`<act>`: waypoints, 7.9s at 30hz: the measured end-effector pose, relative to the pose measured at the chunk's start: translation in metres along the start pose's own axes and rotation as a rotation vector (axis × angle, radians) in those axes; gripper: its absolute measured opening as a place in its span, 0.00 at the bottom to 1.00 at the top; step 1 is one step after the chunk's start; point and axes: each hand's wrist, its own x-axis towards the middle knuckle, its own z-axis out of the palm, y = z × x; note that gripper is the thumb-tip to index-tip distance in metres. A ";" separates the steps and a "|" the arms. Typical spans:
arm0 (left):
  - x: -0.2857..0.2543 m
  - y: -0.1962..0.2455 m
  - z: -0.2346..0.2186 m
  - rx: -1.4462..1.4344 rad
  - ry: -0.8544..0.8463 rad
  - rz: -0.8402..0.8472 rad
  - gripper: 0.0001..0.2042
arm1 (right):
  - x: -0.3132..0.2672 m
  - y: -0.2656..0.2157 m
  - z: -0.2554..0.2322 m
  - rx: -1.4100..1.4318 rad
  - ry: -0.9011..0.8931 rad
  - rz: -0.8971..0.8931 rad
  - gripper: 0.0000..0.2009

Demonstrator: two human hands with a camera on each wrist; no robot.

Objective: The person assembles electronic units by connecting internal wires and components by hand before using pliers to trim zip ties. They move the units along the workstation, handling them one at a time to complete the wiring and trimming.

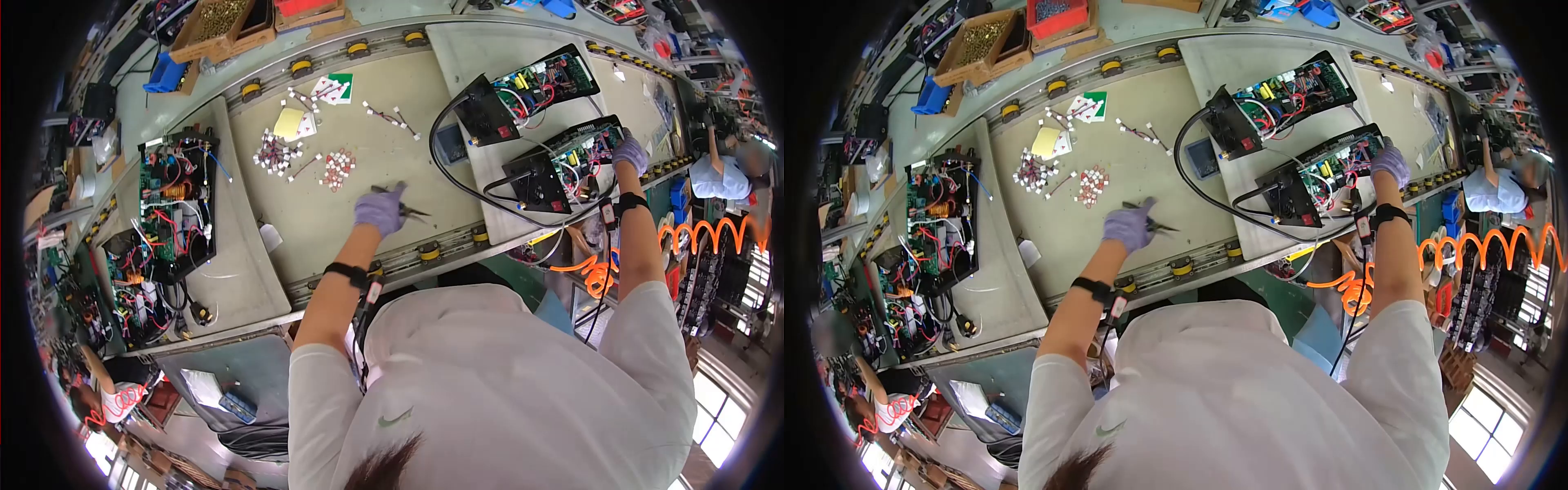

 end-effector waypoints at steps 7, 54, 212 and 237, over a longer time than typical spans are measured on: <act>0.104 0.051 -0.001 0.291 -0.225 0.078 0.36 | 0.006 0.000 0.005 0.010 -0.030 0.024 0.23; -0.223 -0.070 -0.053 -1.816 0.574 -0.300 0.27 | -0.181 -0.088 -0.067 0.294 -0.005 -0.326 0.24; -0.154 0.157 -0.056 -1.872 0.131 0.059 0.21 | -0.366 -0.018 -0.055 1.316 -0.121 -1.055 0.28; -0.186 0.151 -0.083 -1.691 0.277 0.164 0.16 | -0.342 0.051 -0.094 0.439 0.223 -1.201 0.33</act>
